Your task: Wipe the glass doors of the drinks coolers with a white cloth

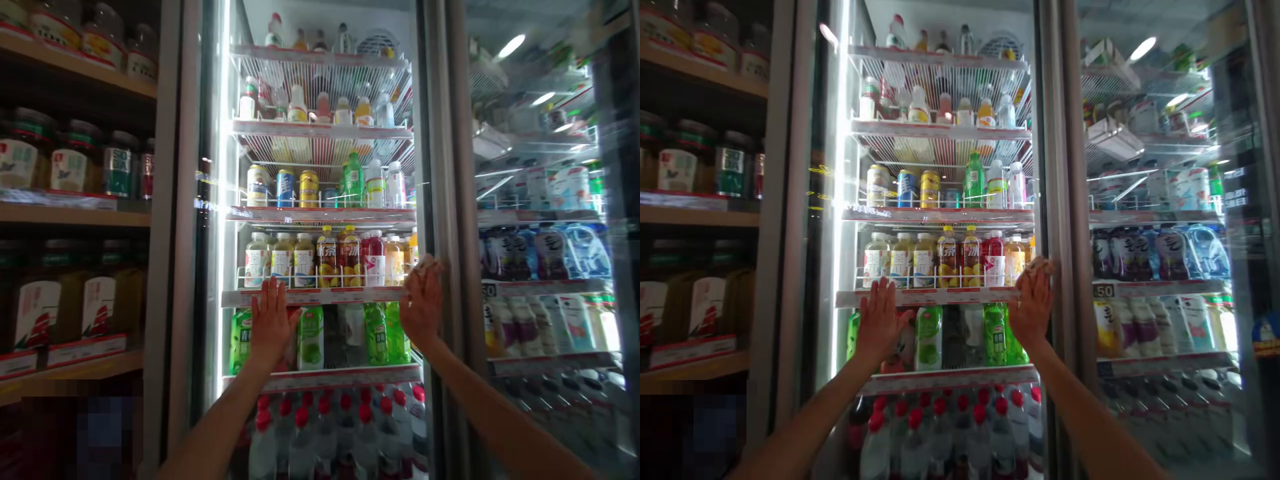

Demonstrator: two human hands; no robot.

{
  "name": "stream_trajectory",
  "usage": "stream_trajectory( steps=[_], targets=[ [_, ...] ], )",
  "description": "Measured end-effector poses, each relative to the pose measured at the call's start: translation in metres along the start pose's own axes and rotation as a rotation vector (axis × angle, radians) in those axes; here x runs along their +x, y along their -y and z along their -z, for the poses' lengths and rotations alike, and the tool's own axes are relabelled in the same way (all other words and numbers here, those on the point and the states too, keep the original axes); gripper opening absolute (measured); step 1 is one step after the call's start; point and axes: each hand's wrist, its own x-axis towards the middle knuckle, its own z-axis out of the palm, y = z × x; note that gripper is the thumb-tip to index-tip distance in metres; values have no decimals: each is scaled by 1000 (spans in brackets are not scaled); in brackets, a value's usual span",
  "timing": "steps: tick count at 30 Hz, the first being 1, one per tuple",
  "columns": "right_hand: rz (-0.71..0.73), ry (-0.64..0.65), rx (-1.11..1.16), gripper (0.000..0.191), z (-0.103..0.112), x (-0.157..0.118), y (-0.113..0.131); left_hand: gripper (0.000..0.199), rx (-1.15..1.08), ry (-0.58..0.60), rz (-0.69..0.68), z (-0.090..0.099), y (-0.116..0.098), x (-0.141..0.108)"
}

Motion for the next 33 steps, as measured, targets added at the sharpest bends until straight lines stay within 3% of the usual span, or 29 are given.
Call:
stream_trajectory(
  steps=[2,5,7,9,12,14,16,21,24,27,29,31,33],
  targets=[
    [72,45,61,53,-1,-16,37,70,7,3,-3,0,0,0],
    [291,180,178,55,-1,-38,94,70,45,-4,-26,2,2,0],
    [420,235,226,54,0,-46,107,71,72,-19,-39,3,3,0],
    [433,223,222,52,0,-47,92,71,85,-18,-49,3,3,-1],
    [227,112,119,51,-1,-38,44,70,78,7,-31,1,2,-2],
    [87,53,53,54,-1,-33,25,70,60,18,-14,0,1,-2],
    [70,62,52,59,0,-35,33,71,49,12,-10,-1,0,-1],
    [420,243,200,60,3,-58,90,70,60,0,-39,2,3,-4],
    [392,225,169,55,5,-61,67,68,60,17,-89,4,8,-18],
    [179,148,26,54,8,-58,9,65,44,43,-101,1,9,-39],
    [43,119,-50,55,11,-58,-16,63,29,50,-72,-2,7,-49],
    [-4,132,-47,56,15,-66,-12,63,11,52,-53,-4,5,-54],
    [57,191,21,58,17,-80,16,63,4,57,-58,-3,5,-54]
  ],
)
